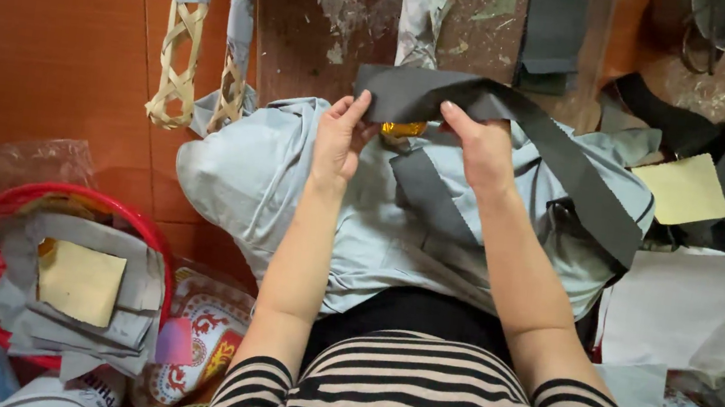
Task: Wrapping the legs of a paper-mache giraffe sculpture with black tape and gold foil.
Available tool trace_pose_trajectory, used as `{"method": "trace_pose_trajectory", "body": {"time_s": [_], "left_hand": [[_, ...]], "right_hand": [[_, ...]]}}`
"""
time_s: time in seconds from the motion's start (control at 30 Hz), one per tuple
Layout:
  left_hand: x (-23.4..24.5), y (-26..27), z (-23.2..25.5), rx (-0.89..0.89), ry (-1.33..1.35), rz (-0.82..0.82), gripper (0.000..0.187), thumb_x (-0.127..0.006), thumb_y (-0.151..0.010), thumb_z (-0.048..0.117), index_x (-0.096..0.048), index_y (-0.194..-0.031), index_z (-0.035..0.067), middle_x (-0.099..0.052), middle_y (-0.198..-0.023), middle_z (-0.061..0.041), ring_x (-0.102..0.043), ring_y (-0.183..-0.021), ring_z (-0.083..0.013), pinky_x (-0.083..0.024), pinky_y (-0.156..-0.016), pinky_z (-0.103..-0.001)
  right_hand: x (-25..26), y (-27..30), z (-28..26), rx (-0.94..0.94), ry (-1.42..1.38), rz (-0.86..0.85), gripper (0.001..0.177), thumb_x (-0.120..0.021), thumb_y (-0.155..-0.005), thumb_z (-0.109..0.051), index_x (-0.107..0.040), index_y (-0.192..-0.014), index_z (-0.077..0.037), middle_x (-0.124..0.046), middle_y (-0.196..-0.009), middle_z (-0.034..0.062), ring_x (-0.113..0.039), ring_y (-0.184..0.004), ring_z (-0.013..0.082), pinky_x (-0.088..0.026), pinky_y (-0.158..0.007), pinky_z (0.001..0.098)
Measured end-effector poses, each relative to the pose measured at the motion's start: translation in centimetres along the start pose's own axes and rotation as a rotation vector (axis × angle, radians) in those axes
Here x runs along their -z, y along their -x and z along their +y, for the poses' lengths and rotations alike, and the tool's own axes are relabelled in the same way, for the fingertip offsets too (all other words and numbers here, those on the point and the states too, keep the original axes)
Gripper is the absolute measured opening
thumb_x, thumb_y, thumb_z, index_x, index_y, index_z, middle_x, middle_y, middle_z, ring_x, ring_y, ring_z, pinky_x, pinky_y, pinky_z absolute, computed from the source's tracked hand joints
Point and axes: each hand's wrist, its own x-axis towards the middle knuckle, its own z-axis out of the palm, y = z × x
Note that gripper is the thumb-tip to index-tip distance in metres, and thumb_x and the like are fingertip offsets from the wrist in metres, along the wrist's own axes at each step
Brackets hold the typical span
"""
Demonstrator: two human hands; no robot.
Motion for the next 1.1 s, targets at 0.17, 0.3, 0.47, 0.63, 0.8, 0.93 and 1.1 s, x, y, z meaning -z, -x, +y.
{"method": "trace_pose_trajectory", "body": {"time_s": [0.17, 0.3, 0.47, 0.63, 0.8, 0.93, 1.1], "left_hand": [[-0.2, 0.4, -0.5, -0.043, 0.025, -0.030, 0.010, -0.076, -0.097, 0.014, -0.067, -0.094, 0.012, -0.072, -0.087, -0.001, -0.068, -0.077, -0.0130, -0.059, -0.072, -0.034], [-1.3, 1.4, 1.1, -0.163, 0.154, -0.118, 0.005, -0.070, -0.096, 0.011, -0.068, -0.099, 0.014, -0.076, -0.101, -0.005, -0.074, -0.088, -0.0203, -0.061, -0.077, -0.037], [-0.1, 0.7, 0.3, -0.229, 0.240, -0.128, 0.006, -0.070, -0.100, 0.006, -0.069, -0.103, 0.011, -0.076, -0.107, -0.007, -0.074, -0.097, -0.0195, -0.061, -0.085, -0.037], [-0.1, 1.0, -0.1, -0.144, 0.172, -0.047, 0.008, -0.073, -0.097, 0.010, -0.067, -0.094, 0.015, -0.076, -0.096, -0.004, -0.074, -0.082, -0.0181, -0.063, -0.074, -0.040], [0.2, 1.0, -0.7, -0.064, 0.055, 0.045, 0.020, -0.075, -0.099, 0.018, -0.064, -0.083, 0.014, -0.073, -0.087, -0.002, -0.072, -0.076, -0.0157, -0.062, -0.070, -0.037], [-1.1, 1.1, -0.3, -0.058, -0.034, 0.101, 0.017, -0.074, -0.096, 0.021, -0.066, -0.082, 0.014, -0.073, -0.084, -0.002, -0.071, -0.072, -0.0153, -0.060, -0.065, -0.034], [-0.3, -0.8, -1.8, -0.140, -0.276, 0.136, 0.021, -0.075, -0.098, 0.025, -0.069, -0.088, 0.008, -0.067, -0.080, 0.002, -0.063, -0.068, -0.0086, -0.056, -0.061, -0.027]], "right_hand": [[-1.7, 0.3, -3.7, -0.063, -0.058, -0.016, 0.025, -0.071, -0.095, -0.004, -0.069, -0.120, -0.004, -0.071, -0.107, 0.0010, -0.066, -0.095, 0.0110, -0.056, -0.081, 0.0273], [-3.0, -0.1, -7.3, 0.031, -0.038, -0.165, 0.049, -0.067, -0.093, -0.001, -0.057, -0.140, -0.013, -0.064, -0.122, -0.0009, -0.062, -0.109, 0.0086, -0.057, -0.089, 0.0254], [-2.2, -1.7, -7.1, -0.014, 0.174, -0.116, 0.023, -0.072, -0.100, -0.013, -0.069, -0.120, -0.003, -0.068, -0.102, 0.0003, -0.062, -0.089, 0.0106, -0.053, -0.074, 0.0264], [-0.3, -1.9, -3.6, -0.175, 0.228, 0.079, 0.021, -0.078, -0.093, -0.025, -0.078, -0.097, -0.005, -0.074, -0.085, -0.0008, -0.065, -0.069, 0.0120, -0.050, -0.058, 0.0283], [0.5, -1.2, -0.3, -0.377, -0.077, 0.180, 0.019, -0.080, -0.091, -0.025, -0.078, -0.098, -0.006, -0.076, -0.092, 0.0016, -0.070, -0.073, 0.0157, -0.054, -0.057, 0.0337], [0.1, -1.2, 0.8, -0.349, -0.295, 0.188, 0.015, -0.078, -0.092, -0.018, -0.076, -0.098, -0.005, -0.076, -0.096, 0.0035, -0.074, -0.080, 0.0176, -0.064, -0.067, 0.0426], [-0.4, -1.1, 1.6, -0.238, -0.365, 0.190, 0.012, -0.076, -0.097, -0.014, -0.073, -0.105, -0.006, -0.074, -0.099, 0.0050, -0.073, -0.085, 0.0190, -0.065, -0.073, 0.0444]]}}
